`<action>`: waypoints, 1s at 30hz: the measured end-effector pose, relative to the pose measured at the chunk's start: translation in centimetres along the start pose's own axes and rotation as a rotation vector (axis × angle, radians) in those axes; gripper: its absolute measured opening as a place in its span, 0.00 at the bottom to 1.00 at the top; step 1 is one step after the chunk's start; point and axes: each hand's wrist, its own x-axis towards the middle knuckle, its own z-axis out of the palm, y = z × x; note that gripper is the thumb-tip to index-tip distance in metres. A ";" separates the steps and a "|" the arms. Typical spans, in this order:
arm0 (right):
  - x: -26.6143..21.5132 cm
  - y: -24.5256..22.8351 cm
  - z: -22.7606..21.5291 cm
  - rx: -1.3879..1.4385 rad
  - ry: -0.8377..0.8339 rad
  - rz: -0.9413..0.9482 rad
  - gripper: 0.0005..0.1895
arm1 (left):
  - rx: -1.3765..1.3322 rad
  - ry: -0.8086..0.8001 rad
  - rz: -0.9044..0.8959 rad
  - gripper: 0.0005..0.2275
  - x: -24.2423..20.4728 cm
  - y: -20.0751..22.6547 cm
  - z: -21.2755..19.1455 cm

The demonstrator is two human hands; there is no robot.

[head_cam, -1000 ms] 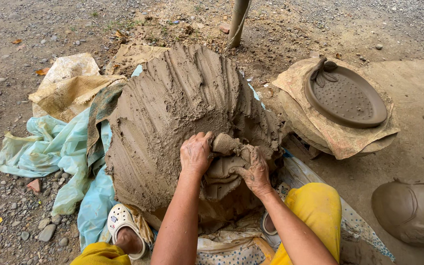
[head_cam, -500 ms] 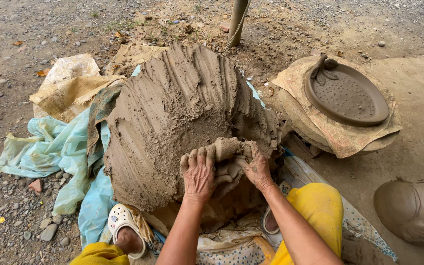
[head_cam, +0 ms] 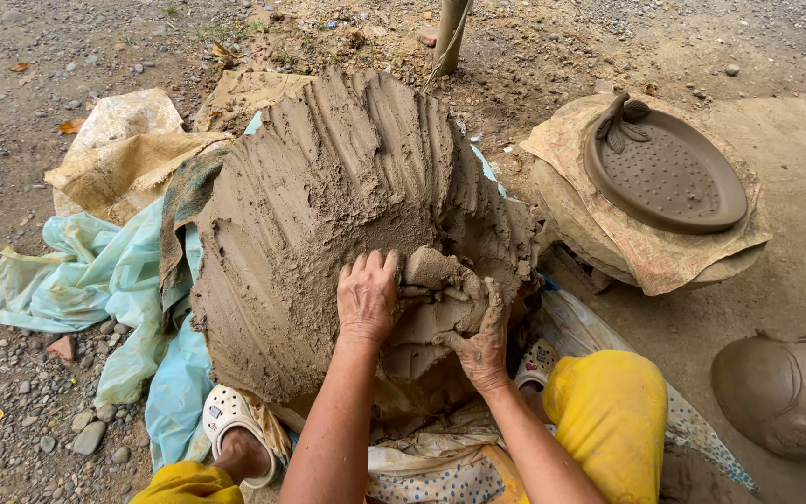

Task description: The person sits on the ground and uses their hands to pull, press, and shape a large mound of wet clay to form a central structure.

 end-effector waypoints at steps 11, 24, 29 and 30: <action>0.1 15.7 4.8 1.124 0.179 0.583 0.13 | 0.051 0.093 -0.025 0.18 -0.5 -0.2 1.4; 3.8 -0.6 -4.7 -0.480 0.001 -0.061 0.63 | 0.005 0.121 -0.046 0.20 -1.0 0.8 -1.2; 14.7 3.0 0.3 -0.426 -0.162 0.068 0.57 | -0.148 0.177 -0.020 0.22 -1.4 0.7 -1.4; 15.5 3.6 1.7 -0.349 -0.280 0.178 0.58 | -0.144 0.181 -0.028 0.22 -1.1 0.7 -1.2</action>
